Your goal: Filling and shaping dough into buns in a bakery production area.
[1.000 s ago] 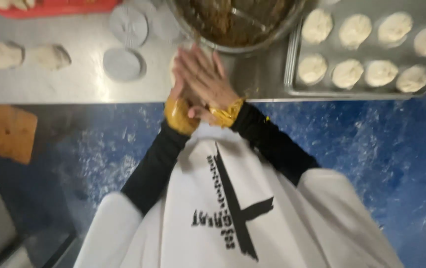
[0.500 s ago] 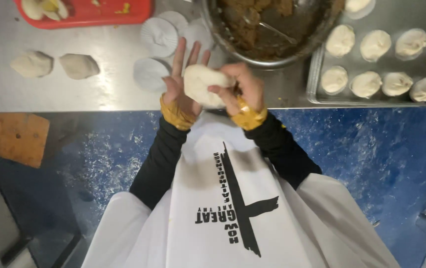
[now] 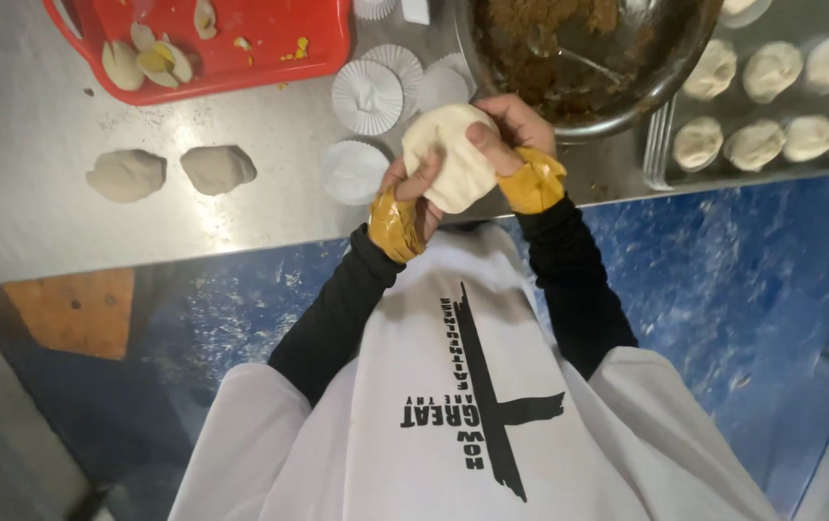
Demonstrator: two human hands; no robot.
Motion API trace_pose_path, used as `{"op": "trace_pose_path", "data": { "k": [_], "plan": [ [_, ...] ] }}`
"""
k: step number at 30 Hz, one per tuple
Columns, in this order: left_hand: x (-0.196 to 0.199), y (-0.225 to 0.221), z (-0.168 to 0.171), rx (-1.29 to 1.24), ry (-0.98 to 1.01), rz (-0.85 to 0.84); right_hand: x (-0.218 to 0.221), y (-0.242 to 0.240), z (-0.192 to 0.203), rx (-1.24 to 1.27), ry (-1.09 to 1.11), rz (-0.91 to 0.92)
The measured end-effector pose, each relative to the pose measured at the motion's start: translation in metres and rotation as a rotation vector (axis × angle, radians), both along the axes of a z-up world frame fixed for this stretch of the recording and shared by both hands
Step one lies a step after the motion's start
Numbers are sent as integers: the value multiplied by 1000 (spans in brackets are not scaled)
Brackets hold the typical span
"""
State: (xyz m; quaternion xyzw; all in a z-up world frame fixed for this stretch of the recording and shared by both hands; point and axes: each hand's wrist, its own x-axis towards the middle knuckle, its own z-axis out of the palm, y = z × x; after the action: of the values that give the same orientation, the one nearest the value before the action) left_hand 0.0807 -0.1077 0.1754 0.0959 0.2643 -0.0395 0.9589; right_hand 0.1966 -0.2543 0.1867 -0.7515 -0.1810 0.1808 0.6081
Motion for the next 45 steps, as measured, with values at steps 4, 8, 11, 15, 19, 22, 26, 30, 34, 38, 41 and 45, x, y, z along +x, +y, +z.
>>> {"op": "trace_pose_path", "data": {
  "k": [4, 8, 11, 15, 19, 22, 26, 30, 34, 38, 41, 45],
  "plan": [
    [-4, 0, -29, 165, -94, -131, 24, -35, -33, -33, 238, 2],
    [-6, 8, -39, 284, -88, -89, 91, -104, -71, -469, -401, -22],
    [-8, 5, -47, 336, -75, -54, 147, -145, -115, -839, -773, 49],
    [-2, -11, -43, 327, -24, -67, 179, -142, -133, -1059, -826, 246],
    [15, -39, -51, 341, -25, -22, 208, -156, -186, -1126, -755, 311],
    [31, -57, -61, 365, 8, -58, 217, -156, -158, -1063, -711, 372],
    [47, -73, -70, 335, -20, -46, 247, -165, -127, -1007, -885, 339],
    [56, -81, -91, 393, -48, -18, 284, -161, -173, -1033, -1108, 242],
    [56, -87, -94, 370, -31, 16, 272, -135, -173, -1023, -1043, 306],
    [59, -87, -94, 377, -34, 45, 251, -132, -131, -892, -994, 357],
    [57, -87, -88, 350, -44, 54, 230, -146, -92, -839, -892, 466],
    [58, -86, -90, 332, -37, 43, 237, -173, -87, -824, -815, 556]
  ]
}}
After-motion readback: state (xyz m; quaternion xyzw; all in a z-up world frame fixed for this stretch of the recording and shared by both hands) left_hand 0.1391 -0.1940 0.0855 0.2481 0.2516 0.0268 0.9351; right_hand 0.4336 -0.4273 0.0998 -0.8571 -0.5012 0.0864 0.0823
